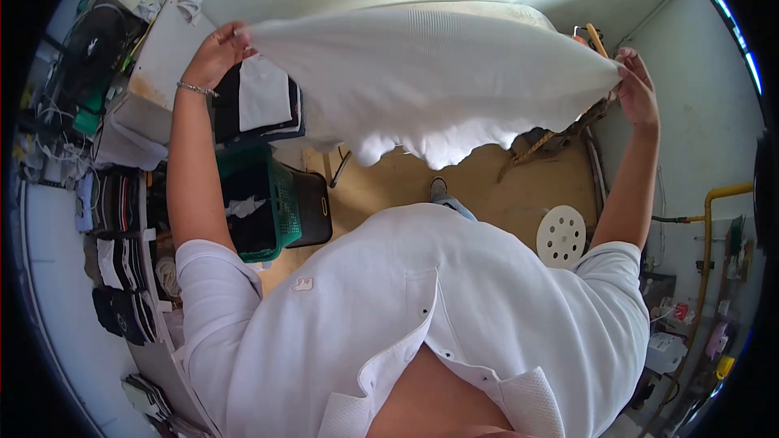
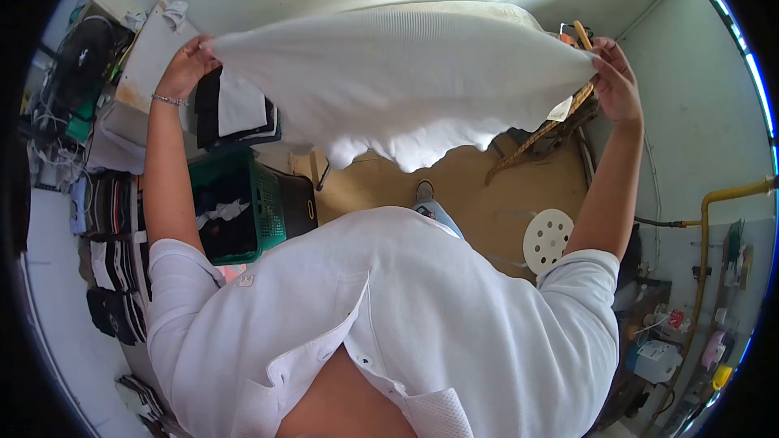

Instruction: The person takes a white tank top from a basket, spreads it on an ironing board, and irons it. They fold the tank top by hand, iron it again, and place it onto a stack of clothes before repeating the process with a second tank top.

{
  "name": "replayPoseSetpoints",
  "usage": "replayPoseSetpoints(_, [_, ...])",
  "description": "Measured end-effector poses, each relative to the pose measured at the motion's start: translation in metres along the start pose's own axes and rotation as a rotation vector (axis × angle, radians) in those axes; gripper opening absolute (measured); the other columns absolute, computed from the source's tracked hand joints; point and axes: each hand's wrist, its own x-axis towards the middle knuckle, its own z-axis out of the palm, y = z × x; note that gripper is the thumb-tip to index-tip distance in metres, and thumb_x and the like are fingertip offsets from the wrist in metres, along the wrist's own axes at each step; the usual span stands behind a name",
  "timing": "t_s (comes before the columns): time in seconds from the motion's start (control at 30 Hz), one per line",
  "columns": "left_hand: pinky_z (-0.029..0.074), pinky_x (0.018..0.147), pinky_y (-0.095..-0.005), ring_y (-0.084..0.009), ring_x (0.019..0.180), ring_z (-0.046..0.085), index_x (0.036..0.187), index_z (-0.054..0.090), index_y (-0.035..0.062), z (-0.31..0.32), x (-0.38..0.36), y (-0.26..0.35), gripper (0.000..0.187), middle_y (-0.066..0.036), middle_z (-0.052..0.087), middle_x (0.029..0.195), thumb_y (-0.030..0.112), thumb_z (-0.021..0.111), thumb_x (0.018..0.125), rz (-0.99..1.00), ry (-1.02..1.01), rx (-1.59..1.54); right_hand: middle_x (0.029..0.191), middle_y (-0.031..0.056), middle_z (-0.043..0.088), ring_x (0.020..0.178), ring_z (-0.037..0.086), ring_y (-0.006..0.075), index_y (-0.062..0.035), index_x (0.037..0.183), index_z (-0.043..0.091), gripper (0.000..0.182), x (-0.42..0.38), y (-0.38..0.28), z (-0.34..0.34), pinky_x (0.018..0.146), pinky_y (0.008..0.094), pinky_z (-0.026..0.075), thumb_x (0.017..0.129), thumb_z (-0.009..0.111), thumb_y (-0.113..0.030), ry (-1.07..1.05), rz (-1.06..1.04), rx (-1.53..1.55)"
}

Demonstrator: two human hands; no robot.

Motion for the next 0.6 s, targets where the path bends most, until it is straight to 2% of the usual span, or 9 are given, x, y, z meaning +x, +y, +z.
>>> replayPoseSetpoints(0.1, [0.049, 0.087, -0.0303, -0.0113, 0.095, 0.063, 0.107, 0.062, 0.0108, 0.035, 0.039, 0.027, 0.022, 0.0, 0.066, 0.102, 0.026, 0.066, 0.091, 0.095, -0.16, -0.109, 0.114, 0.0049, 0.054, 0.108, 0.055, 0.0156, -0.0054, 0.129, 0.045, 0.039, -0.002, -0.032, -0.004, 0.091, 0.0293, 0.046, 0.092, 0.055, -0.006, 0.129, -0.22, -0.009])
replayPoseSetpoints(0.17, [0.048, 0.089, -0.0307, -0.0114, 0.097, 0.063, 0.108, 0.062, 0.0109, 0.039, 0.079, 0.03, 0.023, 0.0, 0.067, 0.103, 0.027, 0.065, 0.092, 0.107, -0.228, -0.126, 0.115, 0.005, 0.054, 0.108, 0.055, 0.0163, -0.0047, 0.129, 0.045, 0.038, 0.001, -0.05, -0.02, 0.092, 0.0295, 0.046, 0.092, 0.054, -0.005, 0.116, -0.195, -0.073])
replayPoseSetpoints(0.27, [0.048, 0.088, -0.0288, -0.0112, 0.098, 0.062, 0.112, 0.062, 0.0113, 0.068, 0.136, 0.037, 0.025, 0.001, 0.067, 0.102, 0.026, 0.065, 0.092, 0.204, -0.087, -0.109, 0.115, 0.0054, 0.054, 0.107, 0.055, 0.016, -0.0034, 0.127, 0.046, 0.035, -0.012, -0.066, -0.036, 0.094, 0.0288, 0.047, 0.093, 0.054, -0.004, 0.083, -0.248, -0.095])
replayPoseSetpoints(0.33, [0.047, 0.085, -0.0254, -0.0076, 0.093, 0.061, 0.114, 0.064, 0.0114, 0.092, 0.176, 0.042, 0.026, 0.004, 0.066, 0.099, 0.027, 0.065, 0.092, 0.215, 0.003, -0.137, 0.115, 0.0062, 0.053, 0.106, 0.056, 0.0153, -0.0027, 0.125, 0.046, 0.032, -0.017, -0.071, -0.035, 0.094, 0.0284, 0.048, 0.094, 0.054, -0.006, 0.214, -0.375, -0.131])
replayPoseSetpoints(0.4, [0.047, 0.082, -0.0234, -0.0058, 0.09, 0.06, 0.113, 0.065, 0.0117, 0.11, 0.226, 0.039, 0.025, 0.005, 0.066, 0.098, 0.026, 0.064, 0.093, 0.21, 0.009, -0.061, 0.114, 0.0072, 0.054, 0.105, 0.057, 0.0154, -0.0032, 0.121, 0.048, 0.027, -0.02, -0.071, -0.066, 0.092, 0.0275, 0.05, 0.094, 0.055, -0.005, 0.189, -0.225, -0.18])
replayPoseSetpoints(0.47, [0.047, 0.079, -0.0213, -0.0039, 0.087, 0.058, 0.112, 0.067, 0.0119, 0.134, 0.278, 0.038, 0.023, 0.006, 0.065, 0.097, 0.026, 0.063, 0.093, 0.213, 0.023, 0.009, 0.109, 0.0076, 0.057, 0.1, 0.059, 0.0131, -0.0054, 0.115, 0.053, 0.023, -0.025, -0.069, -0.057, 0.086, 0.0245, 0.052, 0.093, 0.055, 0.0, 0.289, -0.385, 0.003])
replayPoseSetpoints(0.5, [0.046, 0.074, -0.0198, -0.003, 0.084, 0.057, 0.11, 0.068, 0.0119, 0.152, 0.302, 0.039, 0.021, 0.006, 0.065, 0.098, 0.025, 0.062, 0.094, 0.185, 0.066, 0.209, 0.102, 0.0024, 0.059, 0.093, 0.058, 0.0076, -0.0077, 0.109, 0.056, 0.018, -0.018, -0.068, -0.053, 0.078, 0.0192, 0.05, 0.092, 0.06, -0.003, 0.485, -0.393, -0.149])
replayPoseSetpoints(0.53, [0.046, 0.07, -0.0183, -0.0021, 0.082, 0.056, 0.108, 0.069, 0.0118, 0.171, 0.326, 0.04, 0.02, 0.006, 0.065, 0.099, 0.024, 0.061, 0.095, 0.156, 0.108, 0.412, 0.102, 0.0024, 0.059, 0.093, 0.058, 0.0076, -0.0077, 0.109, 0.056, 0.018, -0.015, -0.067, -0.063, 0.078, 0.0192, 0.05, 0.092, 0.06, -0.003, 0.496, -0.399, -0.155])
replayPoseSetpoints(0.6, [0.048, 0.069, -0.018, -0.0029, 0.086, 0.057, 0.11, 0.067, 0.0113, 0.215, 0.374, 0.035, 0.02, 0.005, 0.065, 0.099, 0.022, 0.058, 0.096, 0.083, 0.134, 0.36, 0.098, -0.0022, 0.06, 0.088, 0.057, 0.0048, -0.0098, 0.103, 0.058, 0.015, -0.012, -0.059, -0.086, 0.074, 0.0174, 0.048, 0.09, 0.064, -0.006, 0.698, -0.249, -0.322])
